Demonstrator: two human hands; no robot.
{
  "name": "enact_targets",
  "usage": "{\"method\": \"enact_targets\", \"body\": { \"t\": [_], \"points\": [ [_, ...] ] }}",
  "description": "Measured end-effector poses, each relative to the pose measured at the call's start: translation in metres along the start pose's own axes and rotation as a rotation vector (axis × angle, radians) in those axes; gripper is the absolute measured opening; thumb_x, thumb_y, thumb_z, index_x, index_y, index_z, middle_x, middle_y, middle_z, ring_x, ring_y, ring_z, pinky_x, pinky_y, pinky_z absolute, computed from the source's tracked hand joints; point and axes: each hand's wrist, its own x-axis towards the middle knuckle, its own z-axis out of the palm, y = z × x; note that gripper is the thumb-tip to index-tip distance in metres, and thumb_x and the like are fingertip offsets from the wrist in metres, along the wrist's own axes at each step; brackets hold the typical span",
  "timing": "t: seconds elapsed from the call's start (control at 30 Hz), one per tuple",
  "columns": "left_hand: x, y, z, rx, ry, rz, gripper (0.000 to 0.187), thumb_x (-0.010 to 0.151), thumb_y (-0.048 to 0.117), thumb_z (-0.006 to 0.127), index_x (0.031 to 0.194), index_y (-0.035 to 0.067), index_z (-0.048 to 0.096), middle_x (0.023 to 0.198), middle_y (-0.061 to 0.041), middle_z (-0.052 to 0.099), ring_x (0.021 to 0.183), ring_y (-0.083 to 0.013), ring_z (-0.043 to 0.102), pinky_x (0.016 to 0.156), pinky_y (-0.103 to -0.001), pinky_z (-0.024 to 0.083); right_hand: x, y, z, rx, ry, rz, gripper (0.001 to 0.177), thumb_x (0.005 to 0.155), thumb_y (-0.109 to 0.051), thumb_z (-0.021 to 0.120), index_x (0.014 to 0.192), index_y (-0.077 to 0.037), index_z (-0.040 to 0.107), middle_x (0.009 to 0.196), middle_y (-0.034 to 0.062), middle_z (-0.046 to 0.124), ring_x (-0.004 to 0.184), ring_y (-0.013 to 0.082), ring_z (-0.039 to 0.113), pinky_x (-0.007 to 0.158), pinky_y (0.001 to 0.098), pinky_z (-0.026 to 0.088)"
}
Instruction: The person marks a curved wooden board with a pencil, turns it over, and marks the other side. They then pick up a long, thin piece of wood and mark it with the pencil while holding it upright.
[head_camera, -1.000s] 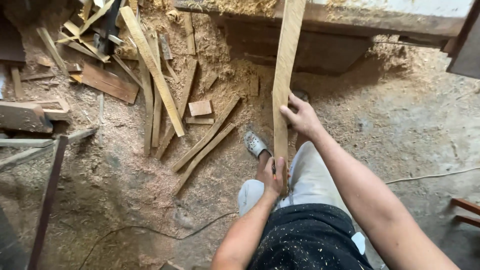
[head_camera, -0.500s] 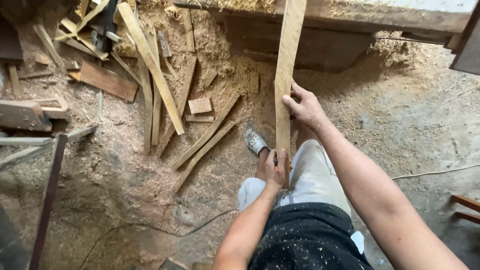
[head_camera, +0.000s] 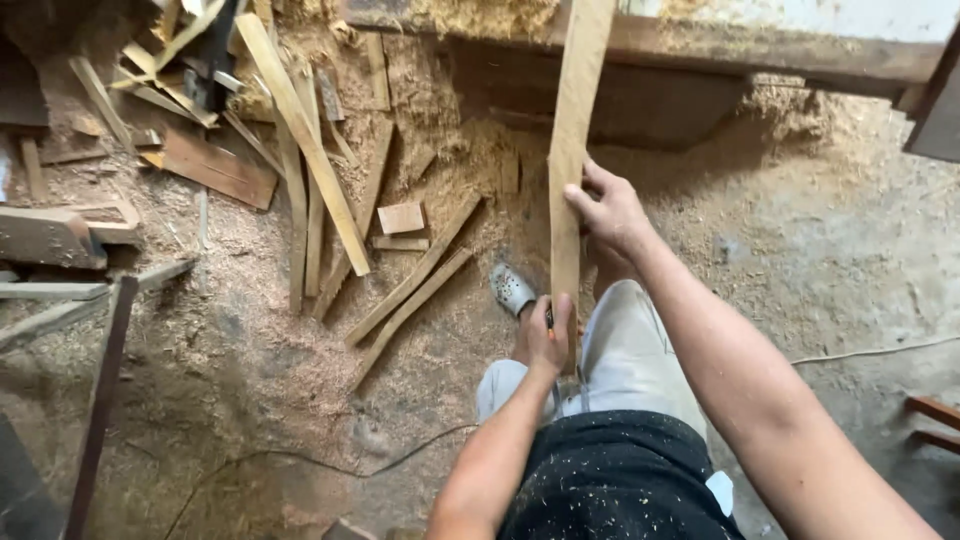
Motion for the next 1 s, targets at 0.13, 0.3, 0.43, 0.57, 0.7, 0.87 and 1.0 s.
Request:
{"method": "enact_targets", "body": {
  "t": [0.13,0.3,0.43,0.57,0.7,0.87,1.0],
  "points": [
    [0.014,0.005,0.004,-0.11,-0.057,-0.045,0.044,0.105,0.048,0.055,0.1,0.005,0.061,0.071,-0.007,0.067,0.059,-0.0152,0.067,0.052,-0.027,0.053,0.006,0.017,-0.007,0.046,-0.002,0.064,0.058,0.097,-0.019,0.063,0.153,-0.017,0.048,0.126,0.0076,0.071,0.105,0.0185,0.07,0.081,0.0363,0.064],
    [0.022,0.006,0.008,-0.178,-0.098,-0.098,0.051,0.104,0.052,0.055,0.103,0.001,0.059,0.075,-0.008,0.066,0.06,-0.0156,0.068,0.052,-0.028,0.055,0.009,-0.008,-0.009,-0.022,-0.001,0.094,0.061,0.097,-0.016,0.065,0.154,-0.022,0.046,0.126,0.007,0.071,0.103,0.018,0.072,0.082,0.0353,0.065],
    [0.029,0.015,0.008,-0.194,-0.111,-0.111,0.053,0.103,0.054,0.056,0.105,0.001,0.059,0.076,-0.008,0.068,0.062,-0.0151,0.069,0.054,-0.028,0.058,0.017,-0.013,-0.014,-0.018,0.004,0.061,0.06,0.097,-0.015,0.064,0.155,-0.022,0.047,0.126,0.0074,0.072,0.101,0.0173,0.071,0.079,0.0361,0.064],
    [0.031,0.028,0.01,-0.142,-0.101,-0.157,0.052,0.101,0.054,0.054,0.106,0.003,0.06,0.073,-0.007,0.068,0.059,-0.0142,0.069,0.053,-0.028,0.058,0.024,-0.005,-0.018,0.038,-0.015,0.049,0.059,0.099,-0.014,0.065,0.155,-0.022,0.048,0.126,0.0082,0.072,0.103,0.0184,0.072,0.082,0.0364,0.064],
    [0.039,0.035,0.014,-0.137,-0.1,-0.138,0.054,0.102,0.056,0.055,0.103,0.003,0.06,0.072,-0.008,0.068,0.06,-0.0146,0.069,0.053,-0.028,0.057,0.023,-0.029,-0.023,0.063,-0.015,0.077,0.058,0.099,-0.015,0.064,0.154,-0.022,0.047,0.127,0.0064,0.071,0.105,0.0172,0.071,0.081,0.0369,0.065],
    [0.044,0.043,0.016,-0.157,-0.119,-0.143,0.052,0.102,0.055,0.053,0.101,0.004,0.059,0.074,-0.007,0.067,0.061,-0.015,0.069,0.055,-0.028,0.057,0.032,-0.023,-0.026,0.068,-0.002,0.078,0.059,0.098,-0.016,0.065,0.154,-0.022,0.048,0.125,0.0082,0.072,0.104,0.0162,0.07,0.083,0.0339,0.063],
    [0.045,0.039,0.021,-0.244,-0.127,-0.192,0.053,0.104,0.055,0.053,0.102,0.002,0.057,0.076,-0.008,0.065,0.061,-0.0164,0.066,0.055,-0.029,0.056,0.037,-0.021,-0.029,-0.051,0.023,0.075,0.062,0.097,-0.019,0.069,0.155,-0.019,0.046,0.128,0.0078,0.071,0.106,0.0165,0.07,0.088,0.033,0.061]
  ]
}}
